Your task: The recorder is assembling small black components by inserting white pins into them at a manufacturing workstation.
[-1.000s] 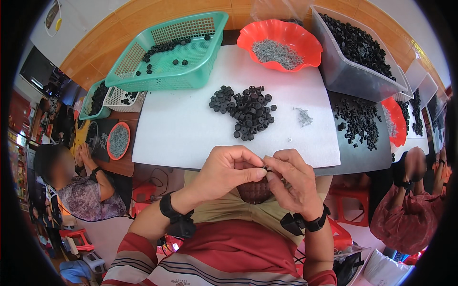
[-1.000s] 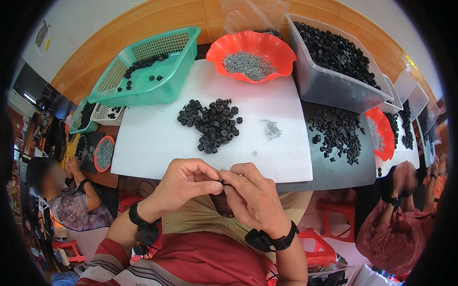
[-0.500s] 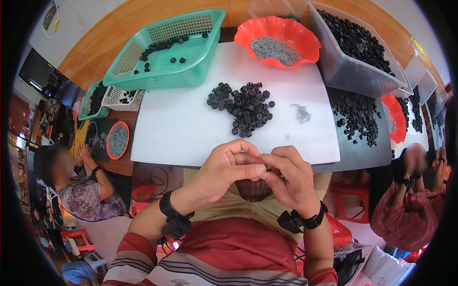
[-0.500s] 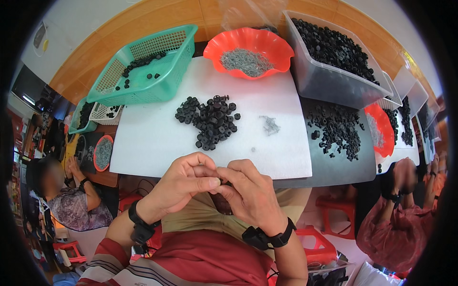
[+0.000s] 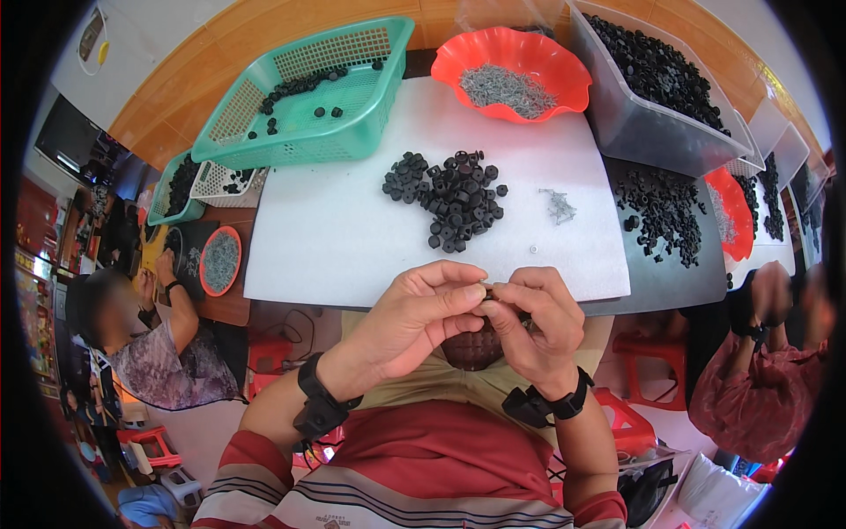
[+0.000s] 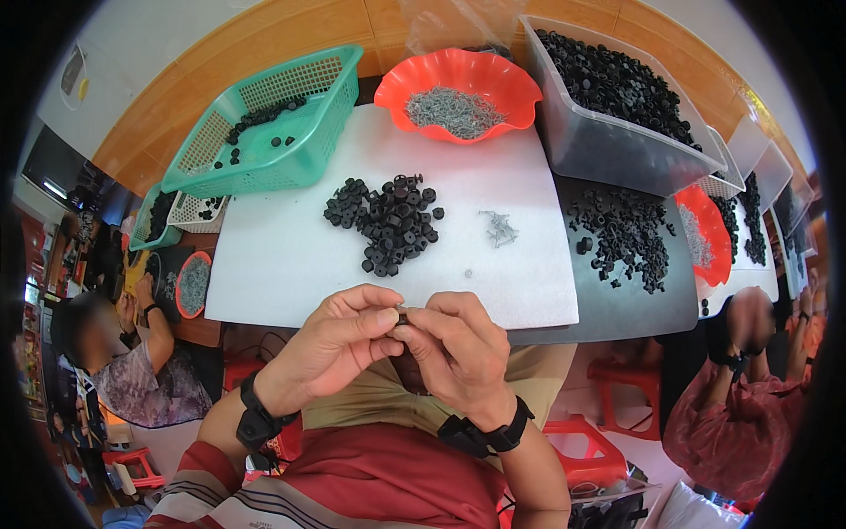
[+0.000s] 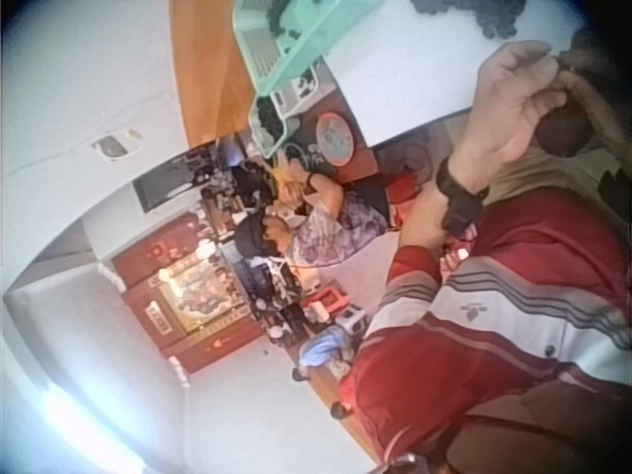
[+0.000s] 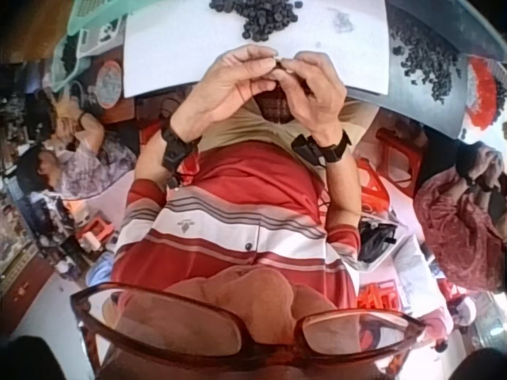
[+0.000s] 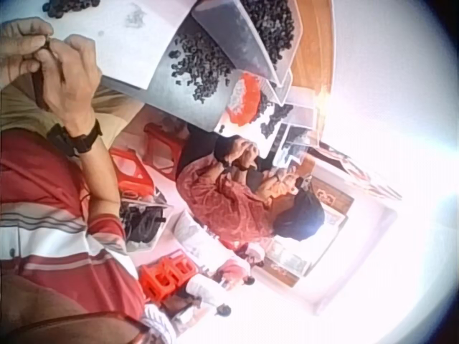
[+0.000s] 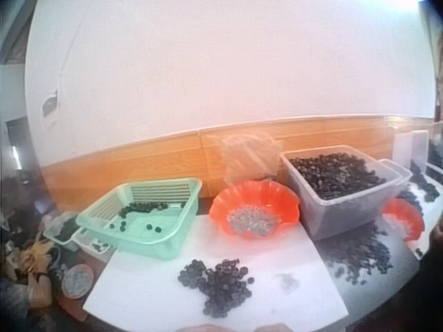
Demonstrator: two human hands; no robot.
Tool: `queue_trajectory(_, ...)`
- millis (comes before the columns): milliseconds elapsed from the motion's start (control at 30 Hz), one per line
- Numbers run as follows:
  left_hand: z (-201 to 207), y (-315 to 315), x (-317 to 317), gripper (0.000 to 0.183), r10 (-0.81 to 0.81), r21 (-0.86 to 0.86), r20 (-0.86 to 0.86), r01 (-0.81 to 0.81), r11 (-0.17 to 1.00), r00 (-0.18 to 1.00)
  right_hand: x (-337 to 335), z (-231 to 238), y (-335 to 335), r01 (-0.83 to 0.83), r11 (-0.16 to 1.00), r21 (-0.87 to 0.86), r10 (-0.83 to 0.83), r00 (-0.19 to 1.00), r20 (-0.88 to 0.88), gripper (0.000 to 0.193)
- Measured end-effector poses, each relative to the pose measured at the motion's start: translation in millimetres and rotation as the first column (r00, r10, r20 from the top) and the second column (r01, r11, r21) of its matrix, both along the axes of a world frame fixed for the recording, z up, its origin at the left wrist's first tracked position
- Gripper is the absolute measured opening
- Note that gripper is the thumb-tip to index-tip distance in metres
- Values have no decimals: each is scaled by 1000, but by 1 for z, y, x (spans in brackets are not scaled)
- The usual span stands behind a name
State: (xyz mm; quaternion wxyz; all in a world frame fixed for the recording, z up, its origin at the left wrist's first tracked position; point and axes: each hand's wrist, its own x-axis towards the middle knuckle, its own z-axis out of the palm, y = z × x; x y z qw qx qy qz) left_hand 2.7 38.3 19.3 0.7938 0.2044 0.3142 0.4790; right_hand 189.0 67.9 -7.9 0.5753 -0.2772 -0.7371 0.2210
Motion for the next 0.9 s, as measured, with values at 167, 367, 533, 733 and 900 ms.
queue_trajectory(167, -1, -1, 2, 17, 33, -15, 10, -32, 999, 999, -3, -3, -1, 53, 998, 43, -52, 999, -14, 27)
queue_trajectory(367, -1, -4, 4, 17, 56, -7, -3, -56, 998, 998, -2, -6, -1, 62, 993, 97, -68, 996, 62, 32)
queue_trajectory(533, -3, -5, 5, 17, 61, -5, 6, -61, 998, 998, -4, -9, -1, 125, 976, 178, -147, 982, 118, 37)
queue_trajectory(733, 9, -6, 10, 19, 108, 37, -102, -105, 994, 989, -7, -11, 1, 174, 955, 239, -212, 967, 140, 27)
queue_trajectory(900, 12, 2, 5, 23, 479, 525, -811, 57, 849, 337, 0, -14, 5, 172, 980, 98, -179, 982, 67, 22)
